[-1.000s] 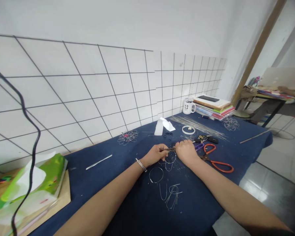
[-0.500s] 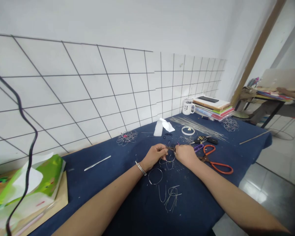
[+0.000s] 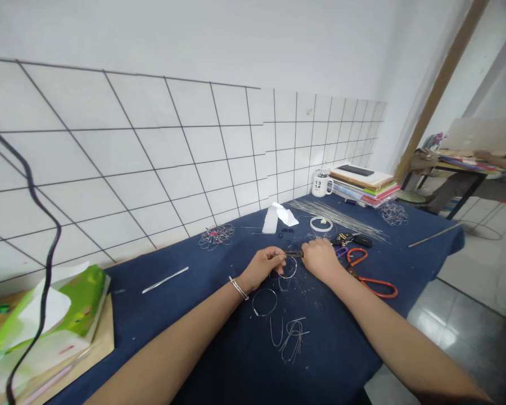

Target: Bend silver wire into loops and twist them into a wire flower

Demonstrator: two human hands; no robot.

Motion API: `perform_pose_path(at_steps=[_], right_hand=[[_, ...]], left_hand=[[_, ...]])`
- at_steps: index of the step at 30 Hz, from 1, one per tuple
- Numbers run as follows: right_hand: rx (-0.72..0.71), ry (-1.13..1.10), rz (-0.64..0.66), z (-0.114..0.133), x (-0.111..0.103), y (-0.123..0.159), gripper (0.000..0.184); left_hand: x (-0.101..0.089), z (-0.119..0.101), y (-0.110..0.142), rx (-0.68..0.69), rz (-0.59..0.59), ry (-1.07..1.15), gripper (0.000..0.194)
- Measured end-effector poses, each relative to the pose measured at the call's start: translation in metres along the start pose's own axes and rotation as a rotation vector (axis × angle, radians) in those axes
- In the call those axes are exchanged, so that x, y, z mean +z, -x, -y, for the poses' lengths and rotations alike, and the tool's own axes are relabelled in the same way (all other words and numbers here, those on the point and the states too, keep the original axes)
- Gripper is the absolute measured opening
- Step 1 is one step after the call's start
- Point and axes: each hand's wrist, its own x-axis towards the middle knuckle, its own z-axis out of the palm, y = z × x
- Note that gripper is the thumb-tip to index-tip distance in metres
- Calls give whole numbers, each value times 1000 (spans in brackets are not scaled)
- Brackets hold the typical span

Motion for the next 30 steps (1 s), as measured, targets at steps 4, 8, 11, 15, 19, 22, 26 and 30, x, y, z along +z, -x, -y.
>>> perform_pose_path(at_steps=[4, 8, 11, 15, 19, 22, 26, 30], right_hand=[[-60, 22, -70, -5, -5, -1, 23], [-85, 25, -79, -4, -8, -1, 25], [-68, 28, -101, -4, -8, -1, 24], [-65, 37, -98, -6, -8, 0, 20], [-90, 42, -93, -5, -9, 0, 24], [-99, 50, -83, -4, -11, 0, 26], [-103, 64, -72, -3, -11, 0, 25], [-97, 60, -88, -3, -9, 0, 25]], left_hand=[[-1, 0, 0, -9, 45, 26, 25], [-1, 0, 1, -25, 71, 53, 27], [-2, 0, 0, -29, 91, 59, 27], [-2, 0, 0, -26, 119, 70, 27], [-2, 0, 0, -14, 126, 57, 27], [-1, 1, 0, -5, 108, 20, 28], [-2, 5, 0, 14, 79, -77, 27], [-4, 8, -2, 57, 57, -201, 24]])
